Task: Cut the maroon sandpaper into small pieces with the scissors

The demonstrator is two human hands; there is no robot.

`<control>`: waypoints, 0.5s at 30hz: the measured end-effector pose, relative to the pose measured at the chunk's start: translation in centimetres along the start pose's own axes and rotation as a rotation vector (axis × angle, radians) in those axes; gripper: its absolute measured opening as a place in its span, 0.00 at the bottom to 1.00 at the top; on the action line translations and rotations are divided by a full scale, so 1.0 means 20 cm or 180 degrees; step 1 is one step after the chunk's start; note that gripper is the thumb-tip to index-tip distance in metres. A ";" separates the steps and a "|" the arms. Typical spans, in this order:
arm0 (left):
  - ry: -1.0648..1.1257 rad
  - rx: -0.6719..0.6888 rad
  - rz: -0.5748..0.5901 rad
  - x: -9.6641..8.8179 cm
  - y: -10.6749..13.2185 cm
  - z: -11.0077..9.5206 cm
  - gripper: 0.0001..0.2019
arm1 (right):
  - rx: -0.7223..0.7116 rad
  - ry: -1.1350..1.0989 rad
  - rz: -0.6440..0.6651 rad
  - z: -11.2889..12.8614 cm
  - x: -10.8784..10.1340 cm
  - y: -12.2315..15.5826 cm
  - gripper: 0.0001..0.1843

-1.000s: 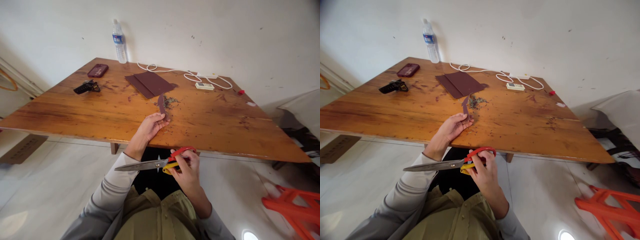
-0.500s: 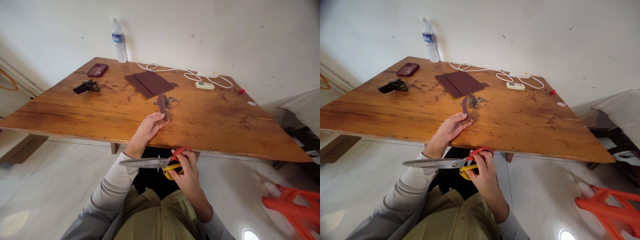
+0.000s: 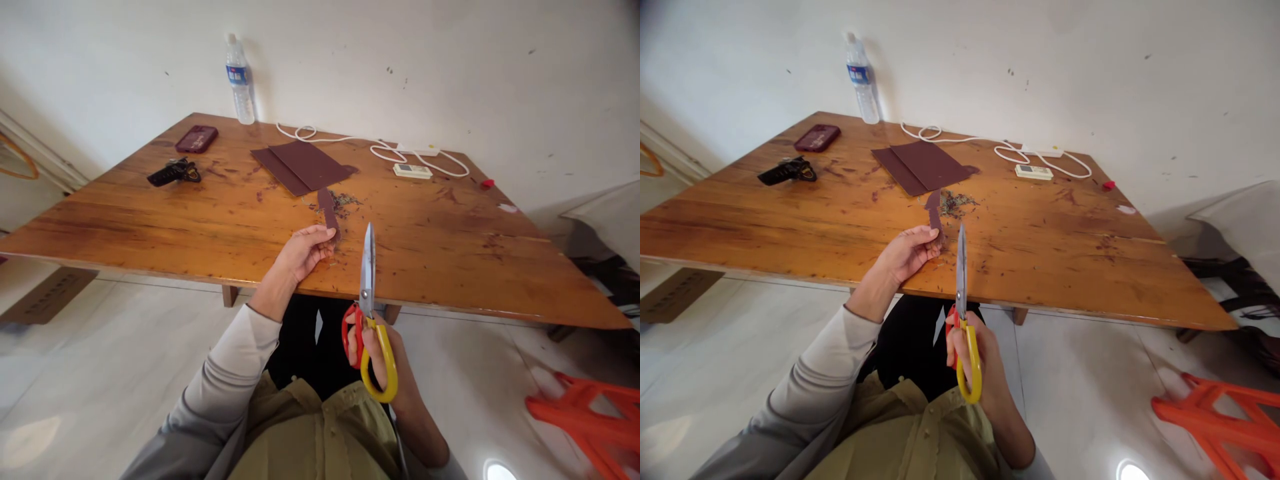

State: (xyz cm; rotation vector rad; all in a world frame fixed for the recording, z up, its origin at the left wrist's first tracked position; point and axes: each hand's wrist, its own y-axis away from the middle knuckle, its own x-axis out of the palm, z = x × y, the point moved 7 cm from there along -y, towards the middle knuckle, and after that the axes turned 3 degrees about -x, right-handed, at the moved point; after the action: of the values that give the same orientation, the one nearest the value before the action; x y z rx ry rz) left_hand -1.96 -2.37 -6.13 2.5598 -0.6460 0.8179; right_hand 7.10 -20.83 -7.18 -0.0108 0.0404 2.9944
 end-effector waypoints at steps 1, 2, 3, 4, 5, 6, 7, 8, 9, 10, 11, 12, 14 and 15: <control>-0.0019 0.0004 -0.0003 0.00 0.00 0.00 0.11 | 0.0020 -0.0048 0.0084 -0.01 0.01 0.00 0.17; -0.0032 0.0010 -0.0011 0.00 0.00 0.00 0.11 | 0.0063 -0.0064 0.0148 -0.03 0.02 0.00 0.17; -0.0043 0.0019 -0.0011 0.00 0.00 0.00 0.11 | 0.0132 -0.0057 0.0228 -0.05 0.03 0.01 0.16; -0.0054 0.0032 -0.0003 0.00 0.00 0.00 0.12 | 0.0213 -0.0045 0.0312 -0.08 0.03 0.01 0.15; -0.0064 0.0052 0.0008 0.00 0.00 0.00 0.12 | 0.0277 -0.0046 0.0403 -0.10 0.04 0.02 0.15; -0.0074 0.0074 0.0020 0.00 0.00 0.00 0.12 | 0.0301 -0.0074 0.0485 -0.12 0.04 0.02 0.15; -0.0089 0.0089 0.0029 0.01 0.00 0.00 0.12 | 0.0297 -0.0126 0.0550 -0.13 0.05 0.03 0.16; -0.0101 0.0099 0.0028 0.01 0.00 -0.01 0.13 | 0.0271 -0.0185 0.0565 -0.14 0.04 0.04 0.18; -0.0114 0.0105 0.0020 0.01 0.01 -0.01 0.13 | 0.0249 -0.0224 0.0550 -0.15 0.04 0.04 0.19; -0.0126 0.0109 0.0011 0.01 0.01 -0.01 0.13 | 0.0257 -0.0237 0.0513 -0.16 0.03 0.05 0.20; -0.0140 0.0112 0.0005 0.02 0.01 -0.01 0.13 | 0.0293 -0.0229 0.0497 -0.18 0.02 0.05 0.20; -0.0152 0.0120 0.0003 0.02 0.01 -0.01 0.13 | 0.0343 -0.0213 0.0496 -0.19 0.02 0.06 0.20; -0.0152 0.0154 -0.0007 0.02 0.01 -0.01 0.13 | 0.0366 -0.0158 0.0493 -0.22 0.02 0.06 0.20; -0.0141 0.0168 -0.0018 0.02 0.01 -0.01 0.13 | 0.0346 -0.0109 0.0463 -0.24 0.01 0.07 0.20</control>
State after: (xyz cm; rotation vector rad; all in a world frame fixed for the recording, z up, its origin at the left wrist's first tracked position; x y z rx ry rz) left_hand -1.86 -2.61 -5.66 2.6330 -0.6382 0.7882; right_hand 6.72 -22.22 -11.90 0.0581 0.2091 3.1318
